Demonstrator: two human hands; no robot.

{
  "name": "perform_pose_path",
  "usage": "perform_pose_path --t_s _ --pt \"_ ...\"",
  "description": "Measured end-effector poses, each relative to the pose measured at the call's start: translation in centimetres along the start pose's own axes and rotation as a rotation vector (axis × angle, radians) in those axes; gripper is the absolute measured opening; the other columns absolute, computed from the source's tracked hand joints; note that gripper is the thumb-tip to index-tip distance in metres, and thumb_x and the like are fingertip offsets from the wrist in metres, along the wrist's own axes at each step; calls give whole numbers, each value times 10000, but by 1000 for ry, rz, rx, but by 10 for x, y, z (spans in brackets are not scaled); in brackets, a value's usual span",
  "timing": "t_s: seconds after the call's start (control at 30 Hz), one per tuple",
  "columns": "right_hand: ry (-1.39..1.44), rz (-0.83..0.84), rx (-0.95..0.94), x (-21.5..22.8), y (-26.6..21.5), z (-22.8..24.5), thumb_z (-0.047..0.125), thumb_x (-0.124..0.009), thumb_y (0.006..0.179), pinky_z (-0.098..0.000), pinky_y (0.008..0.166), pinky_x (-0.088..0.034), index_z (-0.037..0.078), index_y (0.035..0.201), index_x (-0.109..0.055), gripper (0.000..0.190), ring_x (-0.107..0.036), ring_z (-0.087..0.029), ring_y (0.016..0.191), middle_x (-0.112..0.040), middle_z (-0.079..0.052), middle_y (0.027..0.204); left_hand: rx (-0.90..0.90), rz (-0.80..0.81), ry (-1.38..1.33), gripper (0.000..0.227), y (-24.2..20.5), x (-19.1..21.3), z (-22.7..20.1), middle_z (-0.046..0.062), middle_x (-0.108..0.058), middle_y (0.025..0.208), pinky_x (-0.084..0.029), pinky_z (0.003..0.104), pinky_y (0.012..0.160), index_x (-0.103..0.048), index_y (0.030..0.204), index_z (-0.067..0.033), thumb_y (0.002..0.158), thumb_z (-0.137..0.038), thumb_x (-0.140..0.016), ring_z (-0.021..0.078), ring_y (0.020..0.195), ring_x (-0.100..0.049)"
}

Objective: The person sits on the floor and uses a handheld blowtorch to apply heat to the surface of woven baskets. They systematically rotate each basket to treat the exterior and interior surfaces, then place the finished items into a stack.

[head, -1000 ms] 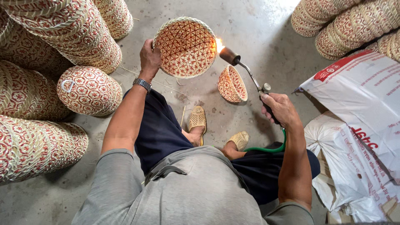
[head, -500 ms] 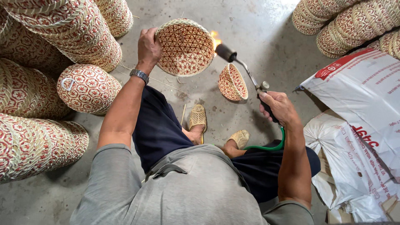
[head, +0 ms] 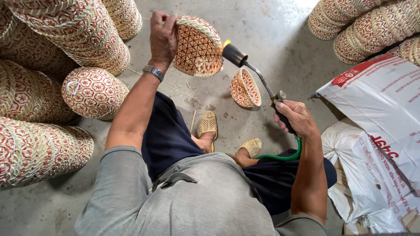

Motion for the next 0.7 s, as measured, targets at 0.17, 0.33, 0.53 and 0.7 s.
perform_pose_path --t_s 0.17,0.33,0.53,0.7 --pt "-66 -20 9 5 -2 1 322 -556 1027 -257 383 -401 31 816 -654 372 -515 -84 473 -624 -33 647 -156 33 94 292 15 23 -54 35 -508 942 -535 406 854 -744 1300 -159 1015 -112 -700 206 916 -512" --pt "-81 8 -14 3 -4 -4 334 -565 1034 -260 385 -407 14 779 -648 418 -522 -79 481 -608 -29 640 -314 76 278 370 12 11 -77 -33 -593 872 -456 444 917 -742 1333 -224 1004 -91 -639 186 911 -511" --pt "-90 -12 -33 -1 -2 -5 321 -571 1021 -259 388 -399 32 789 -666 382 -507 -84 458 -602 -27 613 142 61 -497 376 -13 -39 -48 27 -691 1155 -547 335 989 -588 1435 -76 1065 -137 -562 154 1058 -665" --pt "-93 -4 -27 -5 3 -3 319 -565 1025 -254 380 -397 28 787 -661 388 -495 -73 448 -589 -14 597 800 -43 -947 359 -59 -68 -23 51 -659 1067 -612 305 702 -623 1266 25 982 -185 -686 156 886 -665"
Point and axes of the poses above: each hand's wrist, its own y-axis towards the middle knuckle, its own x-axis out of the back of the hand, z = x × y, the point moved 10 cm from there along y, towards the middle knuckle
